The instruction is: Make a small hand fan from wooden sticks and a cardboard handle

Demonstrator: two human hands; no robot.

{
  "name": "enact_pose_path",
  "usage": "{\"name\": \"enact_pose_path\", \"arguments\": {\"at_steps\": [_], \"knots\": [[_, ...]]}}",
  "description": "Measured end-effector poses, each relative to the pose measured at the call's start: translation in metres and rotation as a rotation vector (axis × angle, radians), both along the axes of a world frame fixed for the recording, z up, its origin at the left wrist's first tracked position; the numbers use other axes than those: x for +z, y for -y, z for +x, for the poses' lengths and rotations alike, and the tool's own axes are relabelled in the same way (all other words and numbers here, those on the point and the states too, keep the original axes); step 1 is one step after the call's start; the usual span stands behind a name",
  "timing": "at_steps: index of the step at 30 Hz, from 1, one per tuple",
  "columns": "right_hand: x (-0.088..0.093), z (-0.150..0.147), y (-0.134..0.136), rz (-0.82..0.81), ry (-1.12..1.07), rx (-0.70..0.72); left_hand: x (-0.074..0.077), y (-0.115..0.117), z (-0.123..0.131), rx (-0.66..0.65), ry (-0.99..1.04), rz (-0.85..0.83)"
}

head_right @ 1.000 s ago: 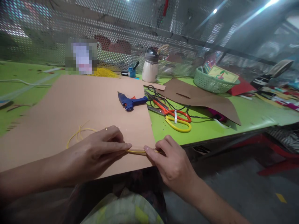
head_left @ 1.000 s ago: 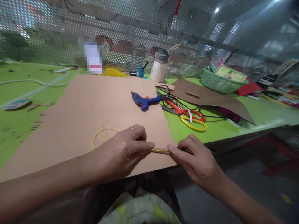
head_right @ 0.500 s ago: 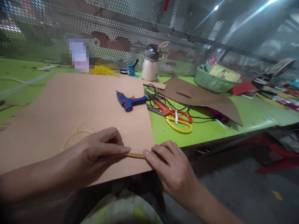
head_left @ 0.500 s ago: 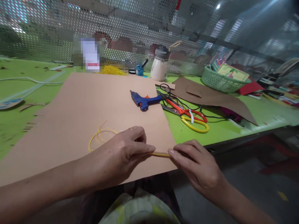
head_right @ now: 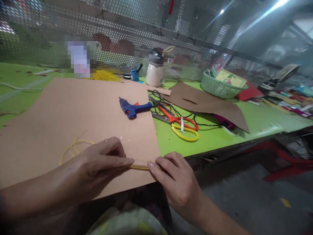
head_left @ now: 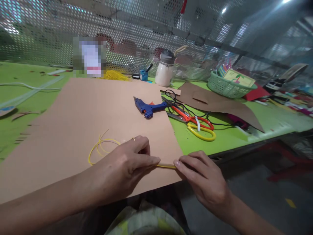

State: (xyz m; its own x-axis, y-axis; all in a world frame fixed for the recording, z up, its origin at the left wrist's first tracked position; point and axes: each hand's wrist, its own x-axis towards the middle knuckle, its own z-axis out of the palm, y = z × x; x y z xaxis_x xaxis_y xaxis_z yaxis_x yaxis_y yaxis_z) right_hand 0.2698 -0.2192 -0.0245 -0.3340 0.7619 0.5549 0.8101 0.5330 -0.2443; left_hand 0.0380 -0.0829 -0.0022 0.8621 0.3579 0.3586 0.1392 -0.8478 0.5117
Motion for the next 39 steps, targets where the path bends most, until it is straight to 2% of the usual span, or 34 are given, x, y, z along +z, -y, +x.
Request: {"name": "enact_pose_path", "arguments": {"at_steps": [7, 12, 16, 19, 24, 32, 39], "knots": [[0.001, 0.000, -0.001, -0.015, 0.005, -0.004, -0.005, -0.001, 0.000, 0.003, 0.037, -0.014], [0.020, 0.007, 0.001, -0.129, -0.005, 0.028, -0.002, -0.001, 0.000, -0.002, 0.037, -0.005], [0.039, 0.005, 0.001, -0.121, -0.007, -0.044, 0.003, -0.001, 0.000, -0.011, -0.003, -0.007], [0.045, -0.004, -0.006, -0.190, 0.035, -0.092, 0.003, -0.001, 0.000, -0.013, -0.002, -0.013], [0.037, -0.015, -0.019, -0.257, 0.086, -0.125, 0.002, -0.001, 0.000, -0.002, -0.027, -0.039], [0.031, -0.008, -0.017, -0.263, 0.036, -0.073, 0.004, -0.002, 0.000, -0.010, -0.016, -0.102], [0.028, -0.011, -0.019, -0.228, 0.047, -0.077, 0.006, -0.001, 0.000, -0.023, 0.000, -0.050]]}}
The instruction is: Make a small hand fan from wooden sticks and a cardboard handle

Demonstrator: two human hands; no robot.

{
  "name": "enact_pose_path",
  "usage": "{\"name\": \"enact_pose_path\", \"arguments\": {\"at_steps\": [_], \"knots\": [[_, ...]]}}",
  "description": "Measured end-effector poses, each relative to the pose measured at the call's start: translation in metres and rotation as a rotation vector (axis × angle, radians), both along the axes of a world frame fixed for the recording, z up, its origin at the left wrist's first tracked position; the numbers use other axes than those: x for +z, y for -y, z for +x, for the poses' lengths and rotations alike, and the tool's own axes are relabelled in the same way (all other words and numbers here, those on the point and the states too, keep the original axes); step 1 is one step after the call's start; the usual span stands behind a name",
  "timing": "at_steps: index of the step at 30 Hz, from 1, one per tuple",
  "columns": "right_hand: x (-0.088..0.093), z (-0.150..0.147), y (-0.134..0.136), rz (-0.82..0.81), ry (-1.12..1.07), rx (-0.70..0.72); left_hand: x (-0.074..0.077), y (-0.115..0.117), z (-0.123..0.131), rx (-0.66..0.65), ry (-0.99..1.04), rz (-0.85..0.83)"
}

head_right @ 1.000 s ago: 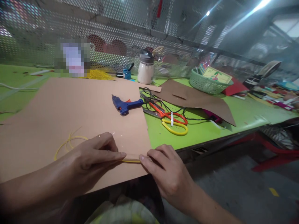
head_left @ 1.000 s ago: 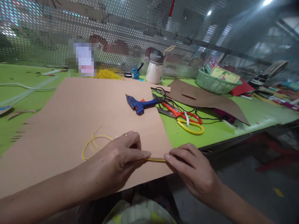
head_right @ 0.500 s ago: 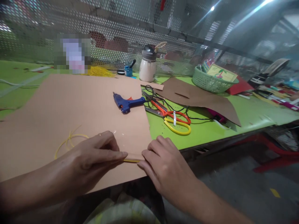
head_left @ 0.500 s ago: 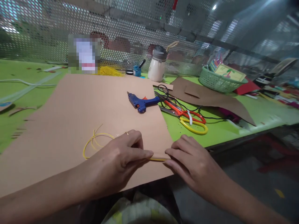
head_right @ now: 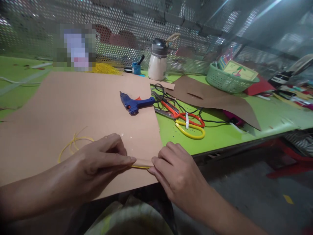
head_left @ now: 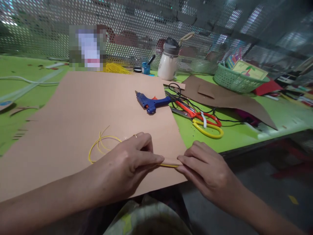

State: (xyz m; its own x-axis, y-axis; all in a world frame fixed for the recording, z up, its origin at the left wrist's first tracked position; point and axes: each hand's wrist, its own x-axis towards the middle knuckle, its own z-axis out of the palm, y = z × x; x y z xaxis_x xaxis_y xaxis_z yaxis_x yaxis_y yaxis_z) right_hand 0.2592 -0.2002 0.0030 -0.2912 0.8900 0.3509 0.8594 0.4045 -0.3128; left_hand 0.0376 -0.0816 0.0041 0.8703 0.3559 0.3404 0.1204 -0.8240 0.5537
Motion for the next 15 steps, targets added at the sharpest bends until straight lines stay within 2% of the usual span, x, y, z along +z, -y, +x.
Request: {"name": "enact_pose_path", "arguments": {"at_steps": [15], "knots": [[-0.0031, -0.0001, 0.0004, 0.043, -0.010, 0.022, -0.0041, 0.0022, -0.0008, 0.034, -0.008, 0.006]]}}
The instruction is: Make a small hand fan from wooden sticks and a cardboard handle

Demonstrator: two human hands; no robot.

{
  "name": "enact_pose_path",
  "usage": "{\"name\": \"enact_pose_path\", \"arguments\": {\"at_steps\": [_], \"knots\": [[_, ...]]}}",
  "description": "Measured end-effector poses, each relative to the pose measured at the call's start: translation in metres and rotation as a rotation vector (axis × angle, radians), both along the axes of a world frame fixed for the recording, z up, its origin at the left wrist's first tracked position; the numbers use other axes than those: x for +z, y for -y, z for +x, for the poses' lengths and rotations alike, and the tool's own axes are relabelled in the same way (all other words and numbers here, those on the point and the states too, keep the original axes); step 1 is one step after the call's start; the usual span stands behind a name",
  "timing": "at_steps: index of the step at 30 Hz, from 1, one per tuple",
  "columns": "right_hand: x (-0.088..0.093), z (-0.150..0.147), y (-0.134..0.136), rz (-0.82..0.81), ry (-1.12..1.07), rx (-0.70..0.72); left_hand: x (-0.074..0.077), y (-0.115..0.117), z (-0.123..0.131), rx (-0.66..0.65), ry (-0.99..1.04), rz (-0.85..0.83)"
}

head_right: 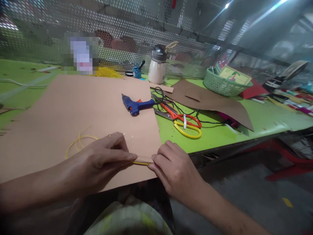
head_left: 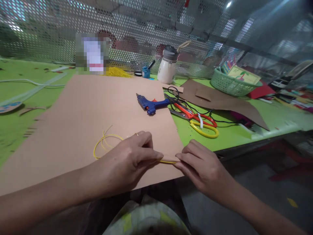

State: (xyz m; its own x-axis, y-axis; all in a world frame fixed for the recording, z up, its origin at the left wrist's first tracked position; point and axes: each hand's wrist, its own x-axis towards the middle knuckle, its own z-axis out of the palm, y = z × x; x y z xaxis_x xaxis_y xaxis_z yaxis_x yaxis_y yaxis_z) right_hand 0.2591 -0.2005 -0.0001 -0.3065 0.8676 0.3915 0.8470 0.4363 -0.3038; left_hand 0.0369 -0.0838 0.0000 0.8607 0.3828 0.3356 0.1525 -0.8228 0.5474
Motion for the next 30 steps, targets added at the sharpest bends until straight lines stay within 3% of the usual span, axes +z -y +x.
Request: {"name": "enact_pose_path", "arguments": {"at_steps": [10, 21, 30], "knots": [[-0.007, 0.001, 0.000, 0.054, 0.027, 0.002, 0.007, 0.000, 0.000, -0.048, -0.057, 0.200], [0.004, 0.000, -0.003, -0.034, 0.075, 0.001, 0.014, 0.001, 0.002, -0.007, -0.106, 0.029], [0.008, 0.006, -0.017, -0.082, 0.082, -0.053, 0.017, -0.011, 0.017, 0.078, -0.175, 0.077]]}}
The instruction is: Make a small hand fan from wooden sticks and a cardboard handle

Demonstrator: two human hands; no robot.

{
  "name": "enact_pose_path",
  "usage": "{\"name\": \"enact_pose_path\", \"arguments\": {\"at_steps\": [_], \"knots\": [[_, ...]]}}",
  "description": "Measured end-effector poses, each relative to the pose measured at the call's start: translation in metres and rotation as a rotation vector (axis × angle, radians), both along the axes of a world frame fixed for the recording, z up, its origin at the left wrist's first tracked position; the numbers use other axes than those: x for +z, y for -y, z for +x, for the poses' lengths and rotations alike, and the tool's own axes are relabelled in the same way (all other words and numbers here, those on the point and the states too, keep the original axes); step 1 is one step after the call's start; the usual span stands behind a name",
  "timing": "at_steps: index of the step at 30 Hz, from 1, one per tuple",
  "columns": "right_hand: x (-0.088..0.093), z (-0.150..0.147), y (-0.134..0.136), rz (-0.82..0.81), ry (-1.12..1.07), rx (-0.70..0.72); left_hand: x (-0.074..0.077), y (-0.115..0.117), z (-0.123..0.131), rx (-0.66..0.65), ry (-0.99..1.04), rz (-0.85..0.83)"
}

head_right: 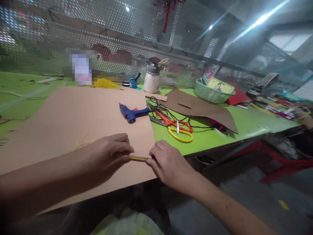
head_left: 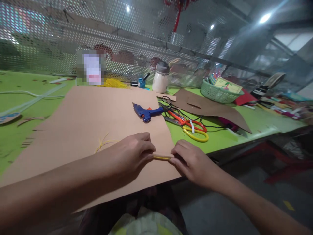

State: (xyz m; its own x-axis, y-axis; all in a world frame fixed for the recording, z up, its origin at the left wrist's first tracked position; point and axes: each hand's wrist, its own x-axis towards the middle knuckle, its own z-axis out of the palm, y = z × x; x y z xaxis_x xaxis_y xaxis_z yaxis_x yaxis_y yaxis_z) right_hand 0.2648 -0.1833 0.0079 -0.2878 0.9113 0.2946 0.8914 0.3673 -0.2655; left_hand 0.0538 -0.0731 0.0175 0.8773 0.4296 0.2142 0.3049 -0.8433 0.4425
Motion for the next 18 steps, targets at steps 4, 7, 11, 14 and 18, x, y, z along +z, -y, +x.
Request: {"name": "enact_pose_path", "arguments": {"at_steps": [4, 7, 11, 14, 18], "knots": [[0.004, 0.006, -0.005, -0.073, -0.046, -0.034, 0.005, -0.012, 0.007, -0.048, -0.022, -0.022], [0.017, 0.008, -0.009, -0.219, -0.161, -0.062, 0.017, -0.020, 0.008, -0.086, -0.063, -0.035], [0.042, 0.013, -0.022, -0.484, -0.336, -0.077, 0.041, -0.028, 0.006, -0.116, -0.144, -0.087], [0.055, 0.018, -0.041, -0.648, -0.443, -0.037, 0.054, -0.033, 0.002, -0.065, -0.214, -0.157], [0.063, 0.019, -0.070, -0.795, -0.509, 0.025, 0.061, -0.042, -0.009, -0.013, -0.226, -0.279]]}}
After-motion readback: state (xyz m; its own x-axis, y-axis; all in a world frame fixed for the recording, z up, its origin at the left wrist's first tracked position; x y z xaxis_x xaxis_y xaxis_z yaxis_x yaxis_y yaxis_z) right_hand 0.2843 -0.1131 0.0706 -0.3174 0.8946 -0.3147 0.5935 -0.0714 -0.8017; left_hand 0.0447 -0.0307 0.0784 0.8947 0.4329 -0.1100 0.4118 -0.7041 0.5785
